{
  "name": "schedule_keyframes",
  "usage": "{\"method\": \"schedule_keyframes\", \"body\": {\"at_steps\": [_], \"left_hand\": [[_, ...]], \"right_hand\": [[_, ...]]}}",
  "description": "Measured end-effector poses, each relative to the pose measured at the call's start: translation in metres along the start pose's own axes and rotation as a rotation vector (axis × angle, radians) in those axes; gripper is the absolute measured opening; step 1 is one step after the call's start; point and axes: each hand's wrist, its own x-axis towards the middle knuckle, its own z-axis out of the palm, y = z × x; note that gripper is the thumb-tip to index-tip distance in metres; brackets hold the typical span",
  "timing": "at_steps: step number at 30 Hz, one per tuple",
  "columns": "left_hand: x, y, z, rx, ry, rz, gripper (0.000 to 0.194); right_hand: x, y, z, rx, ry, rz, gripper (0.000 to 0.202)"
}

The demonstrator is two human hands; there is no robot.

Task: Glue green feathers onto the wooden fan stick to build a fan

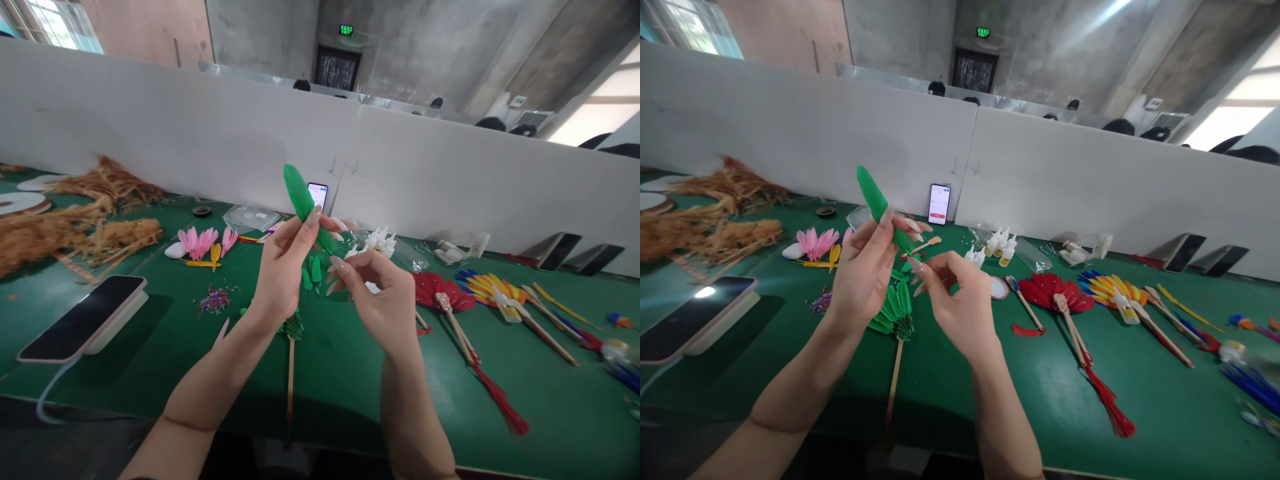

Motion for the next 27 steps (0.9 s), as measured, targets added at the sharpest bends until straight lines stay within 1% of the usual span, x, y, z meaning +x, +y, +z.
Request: {"method": "schedule_keyframes", "body": {"at_steps": [5, 9, 13, 19, 22, 27], "left_hand": [[0.0, -0.005, -0.001, -0.016, 0.05, 0.005, 0.024], [-0.003, -0.008, 0.003, -0.048, 0.123, 0.041, 0.023], [-0.004, -0.009, 0.005, -0.078, 0.183, 0.026, 0.023], [-0.001, -0.006, 0.0, -0.092, 0.152, -0.032, 0.019], [-0.001, -0.005, -0.001, -0.106, 0.164, -0.03, 0.02], [-0.002, -0.007, 0.0, -0.115, 0.176, -0.032, 0.021]], "right_hand": [[0.001, 0.0, 0.005, 0.065, 0.09, 0.017, 0.014], [0.0, -0.002, 0.011, 0.144, 0.16, 0.052, 0.017], [0.001, -0.003, 0.011, 0.16, 0.229, 0.073, 0.02], [0.003, 0.003, 0.006, 0.149, 0.264, 0.055, 0.018], [0.004, 0.005, 0.004, 0.152, 0.277, 0.039, 0.017], [0.005, 0.004, 0.001, 0.085, 0.338, 0.033, 0.017]]}}
